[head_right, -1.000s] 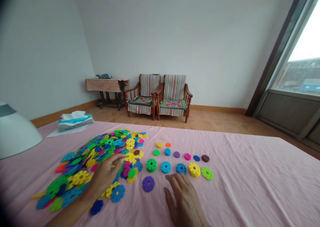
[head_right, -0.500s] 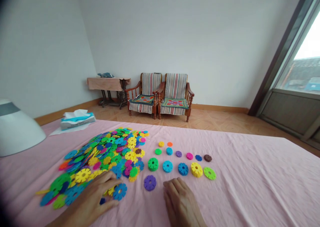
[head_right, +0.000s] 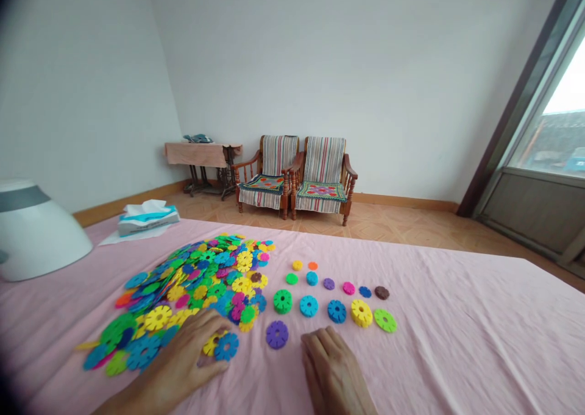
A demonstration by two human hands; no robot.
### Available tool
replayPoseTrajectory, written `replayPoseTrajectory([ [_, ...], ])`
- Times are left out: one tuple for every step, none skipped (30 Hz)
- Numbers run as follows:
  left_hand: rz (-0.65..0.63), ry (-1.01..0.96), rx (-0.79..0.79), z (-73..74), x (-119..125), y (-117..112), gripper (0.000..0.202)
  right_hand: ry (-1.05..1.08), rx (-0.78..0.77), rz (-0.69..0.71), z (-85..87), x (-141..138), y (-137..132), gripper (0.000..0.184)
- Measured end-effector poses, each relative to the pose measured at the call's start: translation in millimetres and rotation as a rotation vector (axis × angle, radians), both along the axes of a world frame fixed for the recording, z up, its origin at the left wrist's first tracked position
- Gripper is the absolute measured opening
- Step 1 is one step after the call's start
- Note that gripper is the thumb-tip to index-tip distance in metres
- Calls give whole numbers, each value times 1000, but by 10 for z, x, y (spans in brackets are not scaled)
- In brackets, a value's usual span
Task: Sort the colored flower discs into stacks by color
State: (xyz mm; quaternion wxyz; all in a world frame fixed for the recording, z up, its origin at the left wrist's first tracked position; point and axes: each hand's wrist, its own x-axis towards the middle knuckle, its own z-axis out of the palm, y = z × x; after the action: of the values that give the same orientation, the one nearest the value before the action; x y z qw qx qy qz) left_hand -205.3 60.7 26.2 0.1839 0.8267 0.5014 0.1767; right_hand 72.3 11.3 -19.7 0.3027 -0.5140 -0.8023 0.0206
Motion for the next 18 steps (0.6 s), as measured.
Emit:
replayPoseTrajectory([
  [5,-11,-11,-14,-1,-4,29,-3,-2,0,-6,3,2,18],
  [8,-17,-20,-33,-3,-8,28,-3,2,-2,-10,7,4,18],
  [6,-20,-27,-53,-5,-12,26,-2,7,-4,-13,13,4,18],
  [-1,-25,-27,-69,-5,-13,23,0,11,-4,-12,18,3,17],
  [-7,-33,-23,-79,-5,-8,23,4,18,-8,-8,21,1,17],
  [-9,-47,-11,-81,-3,5,23,8,19,-11,-2,18,-1,17],
  [-3,-70,8,-74,-3,29,23,13,16,-10,6,5,-3,17],
  [13,-99,32,-59,-4,67,23,17,8,2,15,-21,-4,18],
  [38,-133,58,-40,-8,117,23,15,-1,22,24,-64,-2,19],
  [65,-166,83,-22,-18,178,20,9,-10,47,32,-125,1,20],
  [91,-196,103,-8,-32,245,20,0,-21,75,40,-206,8,21],
  [115,-224,124,-5,-53,315,21,-9,-33,98,50,-304,18,20],
  [139,-246,147,-13,-78,383,24,-15,-49,110,61,-416,31,18],
  [180,-273,189,-35,-106,444,26,-13,-70,111,77,-536,48,16],
  [230,-293,243,-68,-137,496,28,-5,-95,102,97,-657,68,17],
  [267,-304,274,-110,-169,537,29,-1,-127,96,123,-775,89,20],
  [290,-312,297,-156,-198,567,31,-2,-157,78,152,-883,112,23],
  [302,-315,315,-200,-223,586,31,-4,-191,49,184,-979,135,27],
])
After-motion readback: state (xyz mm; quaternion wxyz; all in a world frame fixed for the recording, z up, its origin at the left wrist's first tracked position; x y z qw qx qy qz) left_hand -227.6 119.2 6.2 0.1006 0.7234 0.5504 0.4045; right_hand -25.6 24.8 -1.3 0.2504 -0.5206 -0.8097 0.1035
